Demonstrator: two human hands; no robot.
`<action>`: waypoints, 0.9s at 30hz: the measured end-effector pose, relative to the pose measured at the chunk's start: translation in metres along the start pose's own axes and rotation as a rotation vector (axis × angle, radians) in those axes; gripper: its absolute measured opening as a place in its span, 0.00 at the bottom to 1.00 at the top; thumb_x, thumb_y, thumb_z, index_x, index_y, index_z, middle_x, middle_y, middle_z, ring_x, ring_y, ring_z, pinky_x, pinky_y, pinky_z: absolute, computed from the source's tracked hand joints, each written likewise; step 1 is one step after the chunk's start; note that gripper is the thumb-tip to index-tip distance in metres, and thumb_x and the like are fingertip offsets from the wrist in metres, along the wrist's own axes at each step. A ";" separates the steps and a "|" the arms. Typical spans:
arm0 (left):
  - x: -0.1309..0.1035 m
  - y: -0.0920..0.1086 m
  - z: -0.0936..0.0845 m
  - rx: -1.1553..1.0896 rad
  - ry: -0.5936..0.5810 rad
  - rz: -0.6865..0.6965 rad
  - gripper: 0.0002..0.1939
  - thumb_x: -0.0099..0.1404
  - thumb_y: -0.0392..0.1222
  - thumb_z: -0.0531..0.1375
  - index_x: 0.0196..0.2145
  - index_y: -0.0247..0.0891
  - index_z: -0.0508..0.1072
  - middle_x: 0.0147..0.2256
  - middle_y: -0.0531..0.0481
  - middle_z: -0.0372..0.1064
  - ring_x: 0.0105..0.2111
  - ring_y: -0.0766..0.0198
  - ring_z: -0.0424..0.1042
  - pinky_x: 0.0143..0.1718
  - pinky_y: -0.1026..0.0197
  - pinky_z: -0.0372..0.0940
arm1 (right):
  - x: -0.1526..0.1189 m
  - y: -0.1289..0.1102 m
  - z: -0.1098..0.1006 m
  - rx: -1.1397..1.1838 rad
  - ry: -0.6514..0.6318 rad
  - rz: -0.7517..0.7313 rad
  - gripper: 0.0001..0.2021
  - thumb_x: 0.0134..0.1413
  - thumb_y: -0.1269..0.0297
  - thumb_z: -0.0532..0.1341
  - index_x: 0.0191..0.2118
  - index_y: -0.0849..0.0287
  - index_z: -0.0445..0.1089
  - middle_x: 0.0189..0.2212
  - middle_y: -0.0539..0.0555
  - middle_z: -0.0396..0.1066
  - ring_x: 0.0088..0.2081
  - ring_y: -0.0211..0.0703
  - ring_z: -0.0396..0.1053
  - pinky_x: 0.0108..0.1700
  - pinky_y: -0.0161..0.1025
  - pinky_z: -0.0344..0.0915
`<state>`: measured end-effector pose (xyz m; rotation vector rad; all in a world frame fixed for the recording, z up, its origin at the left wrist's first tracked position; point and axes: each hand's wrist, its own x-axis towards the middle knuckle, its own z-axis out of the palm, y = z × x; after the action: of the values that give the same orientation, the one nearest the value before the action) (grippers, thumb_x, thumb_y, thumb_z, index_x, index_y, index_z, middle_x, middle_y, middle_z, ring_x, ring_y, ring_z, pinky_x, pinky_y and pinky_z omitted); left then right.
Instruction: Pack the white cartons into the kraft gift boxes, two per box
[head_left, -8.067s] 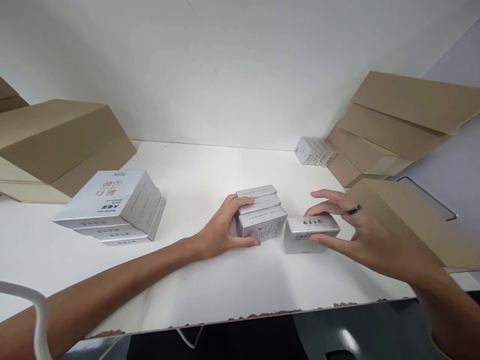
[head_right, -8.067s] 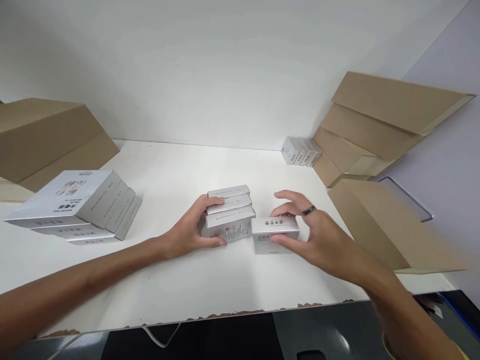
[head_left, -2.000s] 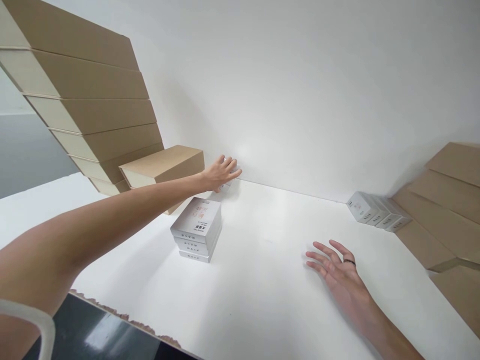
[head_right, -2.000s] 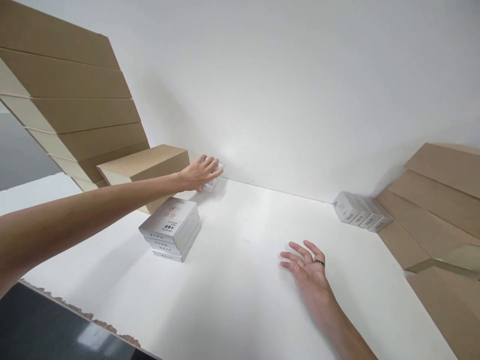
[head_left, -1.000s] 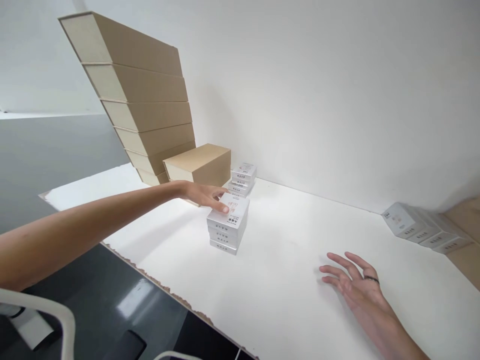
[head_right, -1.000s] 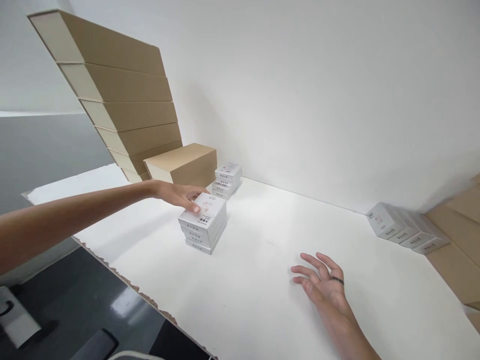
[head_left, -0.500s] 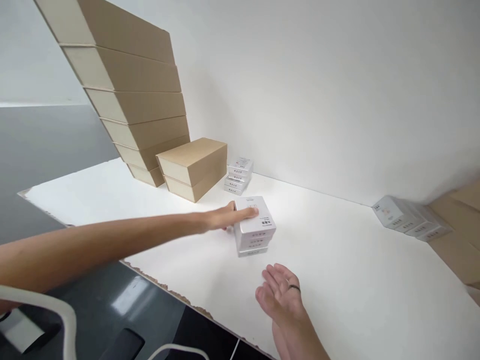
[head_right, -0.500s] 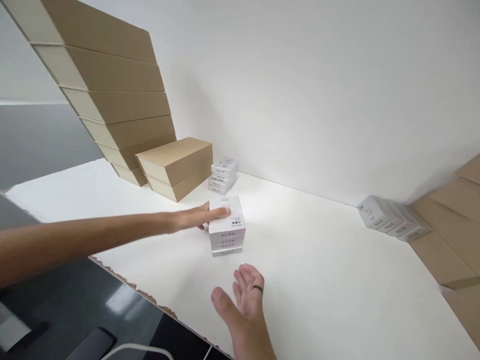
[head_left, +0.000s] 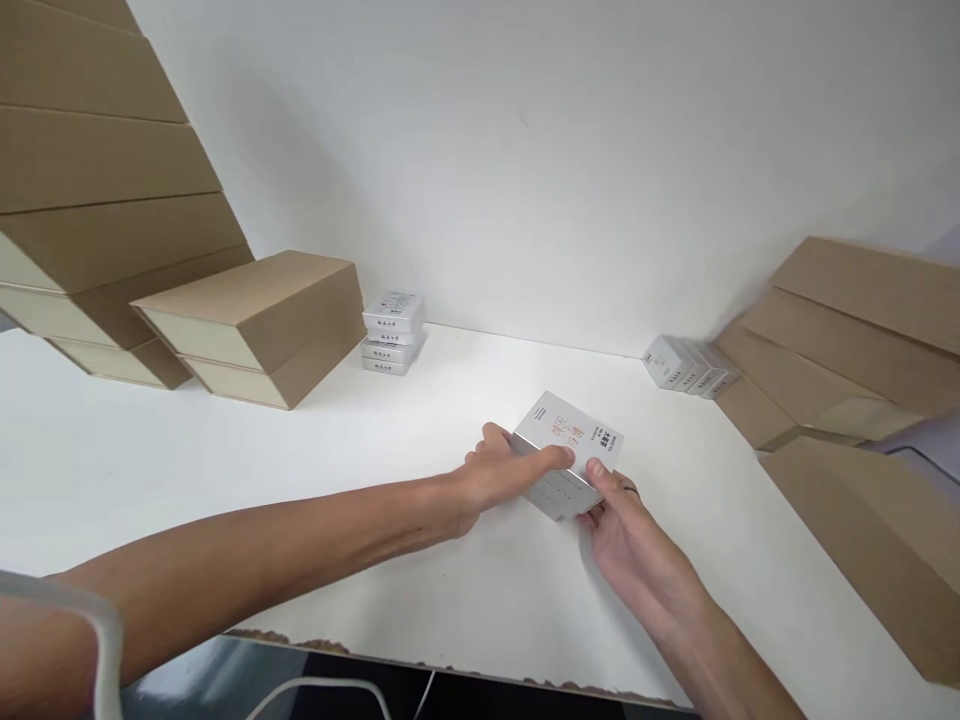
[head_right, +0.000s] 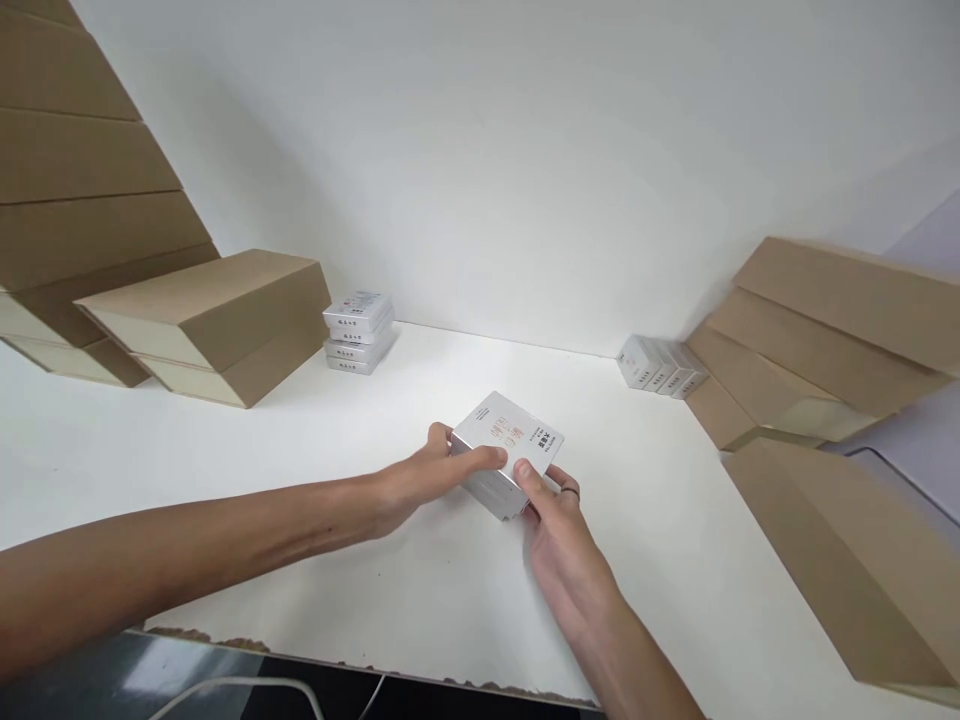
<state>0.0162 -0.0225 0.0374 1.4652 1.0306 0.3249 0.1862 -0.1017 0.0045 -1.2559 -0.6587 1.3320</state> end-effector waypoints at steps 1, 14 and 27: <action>0.000 0.002 -0.003 -0.046 -0.012 -0.041 0.52 0.53 0.73 0.64 0.62 0.42 0.48 0.57 0.34 0.65 0.60 0.37 0.66 0.57 0.37 0.64 | -0.001 -0.002 -0.004 -0.014 0.009 -0.014 0.34 0.45 0.41 0.73 0.55 0.45 0.61 0.61 0.53 0.68 0.64 0.56 0.63 0.68 0.59 0.61; -0.019 -0.056 -0.010 0.349 -0.018 0.269 0.70 0.43 0.54 0.77 0.69 0.49 0.34 0.66 0.34 0.43 0.69 0.30 0.42 0.64 0.26 0.52 | -0.011 0.032 -0.055 -0.687 -0.251 -0.298 0.45 0.52 0.55 0.72 0.67 0.33 0.44 0.69 0.52 0.50 0.68 0.52 0.53 0.64 0.55 0.64; 0.007 -0.066 -0.029 0.481 -0.165 0.425 0.65 0.46 0.51 0.76 0.70 0.59 0.39 0.70 0.42 0.30 0.70 0.31 0.30 0.66 0.28 0.51 | 0.022 -0.003 -0.065 -0.786 -0.441 -0.202 0.74 0.30 0.66 0.81 0.73 0.30 0.26 0.73 0.54 0.45 0.70 0.62 0.52 0.67 0.63 0.57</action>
<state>-0.0270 -0.0085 -0.0188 2.1153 0.6803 0.2597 0.2517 -0.0992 -0.0173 -1.4443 -1.6926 1.2200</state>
